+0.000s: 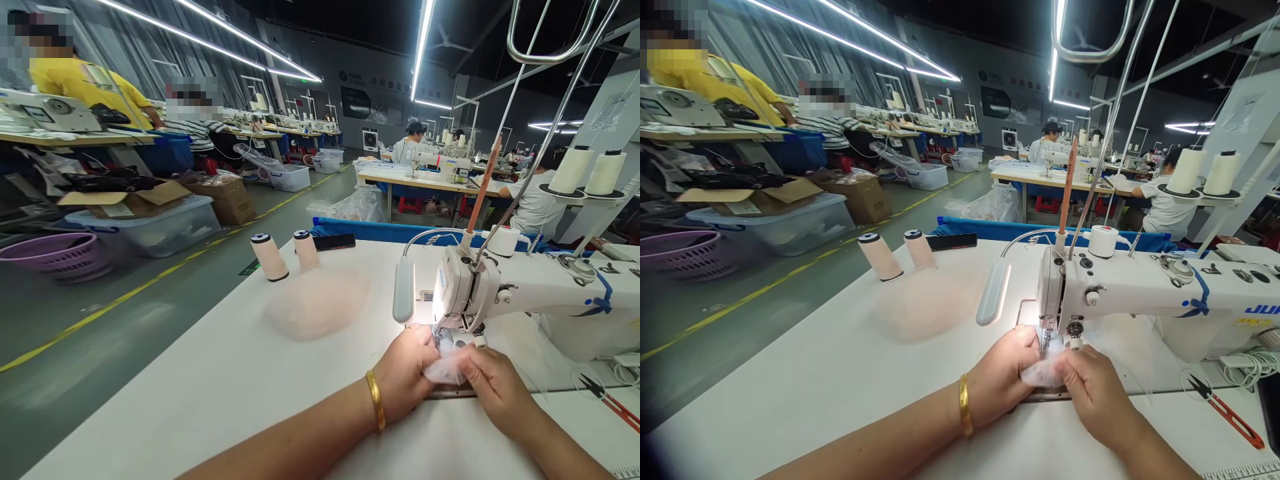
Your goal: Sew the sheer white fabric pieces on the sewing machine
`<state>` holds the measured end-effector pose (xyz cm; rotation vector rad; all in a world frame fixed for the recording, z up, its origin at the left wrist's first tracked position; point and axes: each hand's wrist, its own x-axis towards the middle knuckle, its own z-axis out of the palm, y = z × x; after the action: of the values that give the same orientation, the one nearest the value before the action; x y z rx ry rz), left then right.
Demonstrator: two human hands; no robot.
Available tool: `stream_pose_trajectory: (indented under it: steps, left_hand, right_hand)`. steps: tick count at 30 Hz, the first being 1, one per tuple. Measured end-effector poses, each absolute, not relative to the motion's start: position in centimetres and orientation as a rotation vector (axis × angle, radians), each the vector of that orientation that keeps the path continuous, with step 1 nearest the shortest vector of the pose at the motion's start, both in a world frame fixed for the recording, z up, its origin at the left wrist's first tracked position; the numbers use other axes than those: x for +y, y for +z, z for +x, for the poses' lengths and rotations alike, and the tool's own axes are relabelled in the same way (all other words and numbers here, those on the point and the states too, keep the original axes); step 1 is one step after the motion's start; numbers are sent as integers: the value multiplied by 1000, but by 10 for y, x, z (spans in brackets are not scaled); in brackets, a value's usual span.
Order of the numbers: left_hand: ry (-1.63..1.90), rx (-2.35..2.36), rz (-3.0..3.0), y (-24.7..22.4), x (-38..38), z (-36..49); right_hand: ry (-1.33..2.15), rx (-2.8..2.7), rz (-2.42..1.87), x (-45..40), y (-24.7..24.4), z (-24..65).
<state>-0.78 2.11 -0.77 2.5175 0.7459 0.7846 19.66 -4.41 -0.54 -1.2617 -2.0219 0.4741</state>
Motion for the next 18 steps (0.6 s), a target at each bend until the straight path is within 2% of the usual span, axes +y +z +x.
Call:
stream_pose_trajectory:
  steps: [5,12,18]
  left_hand:
    - [816,591,2653,-17,2,-20]
    - [1009,527,2733,-21,1,-20]
    - [1032,590,2777,-24,10,-17]
  right_hand:
    - [337,-2465,-1100,-54,5,198]
    - [291,-2427,-1055,-53,1,200]
    - [232,-2412,-1144,-49,-6,202]
